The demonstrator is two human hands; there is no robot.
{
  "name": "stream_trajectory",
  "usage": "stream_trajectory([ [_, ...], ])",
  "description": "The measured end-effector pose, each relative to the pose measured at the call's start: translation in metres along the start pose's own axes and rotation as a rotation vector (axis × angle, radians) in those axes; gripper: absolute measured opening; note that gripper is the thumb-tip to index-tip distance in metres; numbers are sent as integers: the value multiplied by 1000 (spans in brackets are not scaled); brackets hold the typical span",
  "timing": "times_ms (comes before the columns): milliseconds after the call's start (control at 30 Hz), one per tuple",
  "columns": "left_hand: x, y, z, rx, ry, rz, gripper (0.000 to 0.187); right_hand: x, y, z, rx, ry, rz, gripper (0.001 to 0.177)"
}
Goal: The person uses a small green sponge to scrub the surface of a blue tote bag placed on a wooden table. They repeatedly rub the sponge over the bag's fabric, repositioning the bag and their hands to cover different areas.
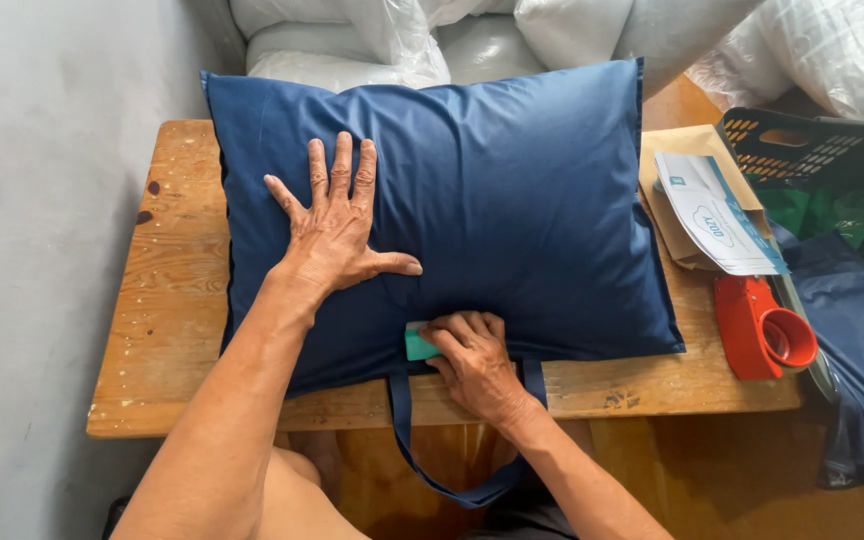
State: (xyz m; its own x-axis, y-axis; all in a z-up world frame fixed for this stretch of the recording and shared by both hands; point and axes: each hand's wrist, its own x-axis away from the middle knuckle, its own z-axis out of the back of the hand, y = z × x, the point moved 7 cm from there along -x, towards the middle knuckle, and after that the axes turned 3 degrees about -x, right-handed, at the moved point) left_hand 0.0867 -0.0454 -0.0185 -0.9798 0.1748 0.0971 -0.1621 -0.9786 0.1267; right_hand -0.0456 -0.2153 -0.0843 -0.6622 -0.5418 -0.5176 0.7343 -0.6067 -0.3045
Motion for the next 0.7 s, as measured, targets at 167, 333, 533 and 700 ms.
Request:
stream_trajectory([
  [167,-2,20,1,-37,266,-269,152,16,3,1,-126,-190,-134,40],
  [333,-3,44,0,-70,379,-418,134,32,-4,24,-349,-505,-156,36],
  [533,-10,43,-5,-5,286,-390,133,7,10,89,-209,-110,-25,41],
  [700,-7,42,2,-31,344,-344,127,23,66,57,95,188,4,38],
])
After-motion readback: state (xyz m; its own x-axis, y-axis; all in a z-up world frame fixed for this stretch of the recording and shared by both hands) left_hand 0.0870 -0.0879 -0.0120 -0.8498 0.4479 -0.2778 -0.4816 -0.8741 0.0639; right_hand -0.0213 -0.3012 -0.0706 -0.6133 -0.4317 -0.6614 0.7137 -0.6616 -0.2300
